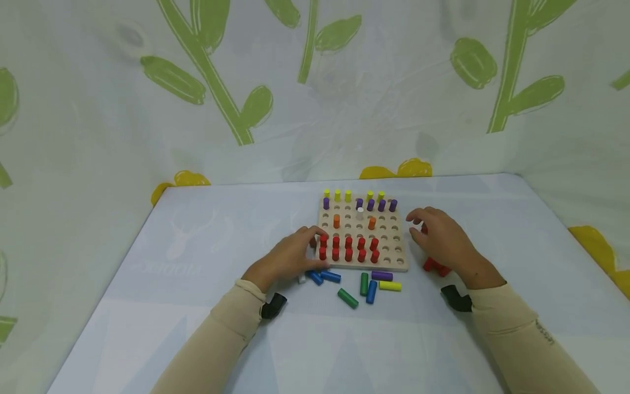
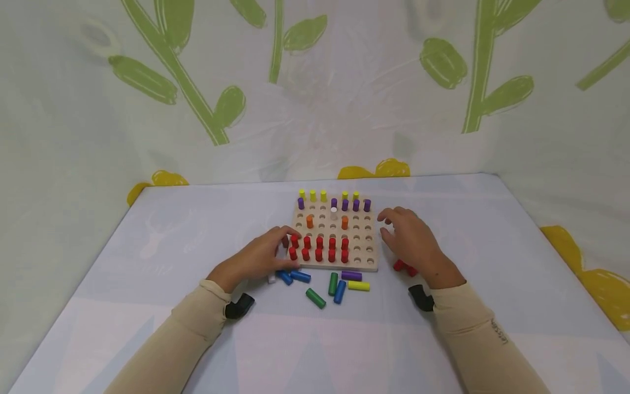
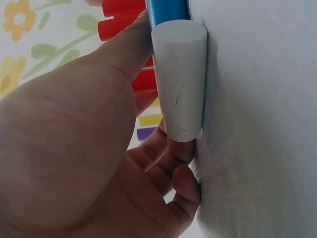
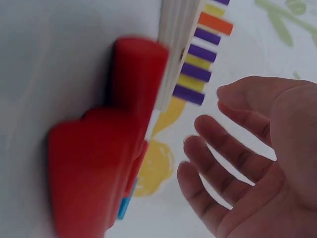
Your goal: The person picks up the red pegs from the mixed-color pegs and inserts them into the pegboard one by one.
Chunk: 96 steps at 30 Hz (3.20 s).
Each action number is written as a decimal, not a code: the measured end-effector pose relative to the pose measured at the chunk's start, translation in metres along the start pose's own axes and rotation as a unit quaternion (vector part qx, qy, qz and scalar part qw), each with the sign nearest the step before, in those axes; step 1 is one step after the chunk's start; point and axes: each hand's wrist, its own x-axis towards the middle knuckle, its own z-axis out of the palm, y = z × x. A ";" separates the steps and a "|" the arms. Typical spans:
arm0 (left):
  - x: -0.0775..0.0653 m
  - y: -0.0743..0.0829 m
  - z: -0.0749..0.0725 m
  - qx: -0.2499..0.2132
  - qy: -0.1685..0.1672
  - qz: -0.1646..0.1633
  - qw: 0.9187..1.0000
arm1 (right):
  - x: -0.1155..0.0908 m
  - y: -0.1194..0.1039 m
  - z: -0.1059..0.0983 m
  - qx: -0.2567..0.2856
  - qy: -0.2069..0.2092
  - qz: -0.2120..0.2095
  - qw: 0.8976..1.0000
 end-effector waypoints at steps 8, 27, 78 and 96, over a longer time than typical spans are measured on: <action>0.002 -0.001 0.002 0.002 0.002 0.001 1.000 | 0.000 0.019 0.000 -0.006 0.012 0.032 0.999; 0.002 -0.003 0.002 0.001 0.000 -0.001 1.000 | 0.006 0.037 0.001 0.018 -0.084 0.084 0.993; 0.002 -0.003 0.003 0.000 0.001 0.006 1.000 | 0.005 0.000 0.016 0.023 -0.088 0.024 0.996; 0.002 -0.003 0.002 0.001 0.003 0.008 1.000 | 0.004 -0.005 0.021 0.029 -0.071 -0.007 0.997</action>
